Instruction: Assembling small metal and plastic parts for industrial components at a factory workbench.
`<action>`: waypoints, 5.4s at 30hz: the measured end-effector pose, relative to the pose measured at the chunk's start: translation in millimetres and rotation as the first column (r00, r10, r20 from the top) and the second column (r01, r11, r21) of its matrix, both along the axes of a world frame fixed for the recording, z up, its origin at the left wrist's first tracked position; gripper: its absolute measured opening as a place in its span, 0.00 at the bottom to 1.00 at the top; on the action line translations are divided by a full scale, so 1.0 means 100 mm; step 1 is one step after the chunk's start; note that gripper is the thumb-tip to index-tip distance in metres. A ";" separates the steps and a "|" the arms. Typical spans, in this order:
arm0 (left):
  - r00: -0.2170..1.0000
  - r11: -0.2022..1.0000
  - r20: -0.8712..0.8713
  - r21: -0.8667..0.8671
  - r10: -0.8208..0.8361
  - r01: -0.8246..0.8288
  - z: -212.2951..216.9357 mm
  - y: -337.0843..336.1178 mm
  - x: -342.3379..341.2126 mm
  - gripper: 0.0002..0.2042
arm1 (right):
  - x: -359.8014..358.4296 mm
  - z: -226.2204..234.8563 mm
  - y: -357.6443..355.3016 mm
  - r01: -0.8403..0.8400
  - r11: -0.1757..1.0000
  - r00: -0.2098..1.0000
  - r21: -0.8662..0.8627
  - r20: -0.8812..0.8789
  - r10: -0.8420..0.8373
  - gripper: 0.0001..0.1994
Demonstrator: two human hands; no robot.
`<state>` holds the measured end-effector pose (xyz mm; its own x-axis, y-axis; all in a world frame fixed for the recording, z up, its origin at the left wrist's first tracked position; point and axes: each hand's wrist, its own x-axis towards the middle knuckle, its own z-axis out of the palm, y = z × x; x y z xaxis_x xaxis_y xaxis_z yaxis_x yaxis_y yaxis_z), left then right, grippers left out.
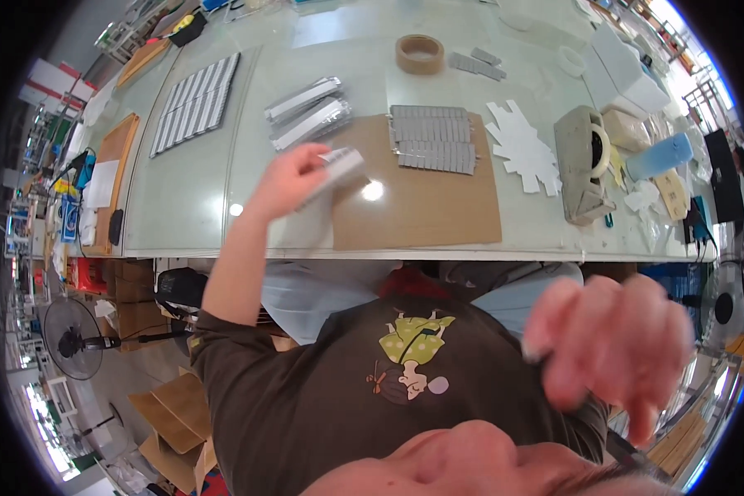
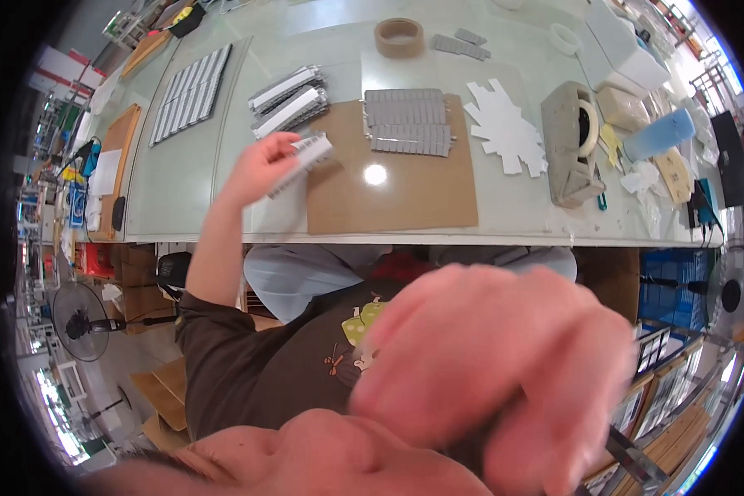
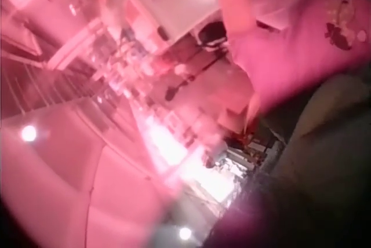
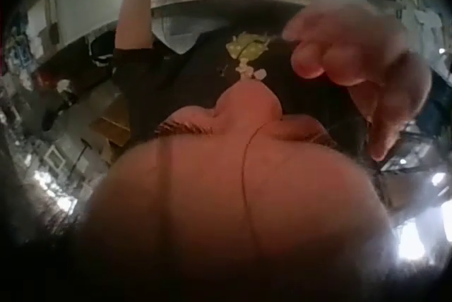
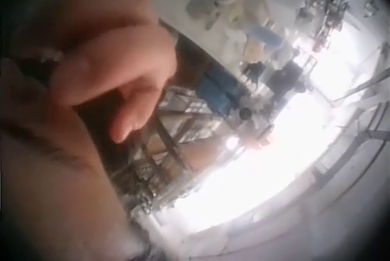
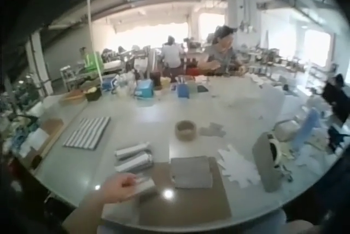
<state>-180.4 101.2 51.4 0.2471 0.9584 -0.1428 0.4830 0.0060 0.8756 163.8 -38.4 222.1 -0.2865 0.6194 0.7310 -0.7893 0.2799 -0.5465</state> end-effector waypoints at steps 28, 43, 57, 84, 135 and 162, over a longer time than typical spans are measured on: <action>0.957 0.745 -0.107 0.606 -0.271 0.279 -0.42 -0.75 1.29 0.09 | 0.58 -0.29 0.06 0.335 0.934 0.939 0.127 0.037 -0.342 0.15; 0.981 0.750 0.009 0.646 -0.193 0.141 -0.47 -0.78 1.34 0.04 | 0.83 -0.39 0.32 0.441 0.859 0.879 0.258 0.066 -0.471 0.11; 0.988 0.697 -0.018 0.707 -0.155 0.122 -0.46 -0.78 1.28 0.05 | 0.61 -2.18 1.38 0.602 0.469 -0.262 0.646 0.715 -0.648 0.07; 0.980 0.619 -0.183 0.762 -0.078 0.192 -0.36 -0.88 1.32 0.07 | 0.91 -2.14 0.36 0.566 0.243 -0.400 0.788 0.520 -0.755 0.17; 0.016 0.095 0.633 -0.092 0.774 -0.991 -1.34 -1.40 -1.78 0.21 | -2.16 -1.84 0.56 0.022 0.944 0.455 0.329 0.838 -0.302 0.15; 0.215 0.633 0.886 -0.107 0.410 -0.767 -0.52 -1.91 -1.84 0.38 | -3.75 -2.34 1.17 -0.078 0.515 0.753 -0.853 0.288 0.592 0.39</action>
<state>-363.9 -89.4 -1.1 -0.5955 0.8017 0.0522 -0.4304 -0.3732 0.8219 -210.9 78.8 -11.4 -0.7421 0.6025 -0.2938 -0.2587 -0.6618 -0.7037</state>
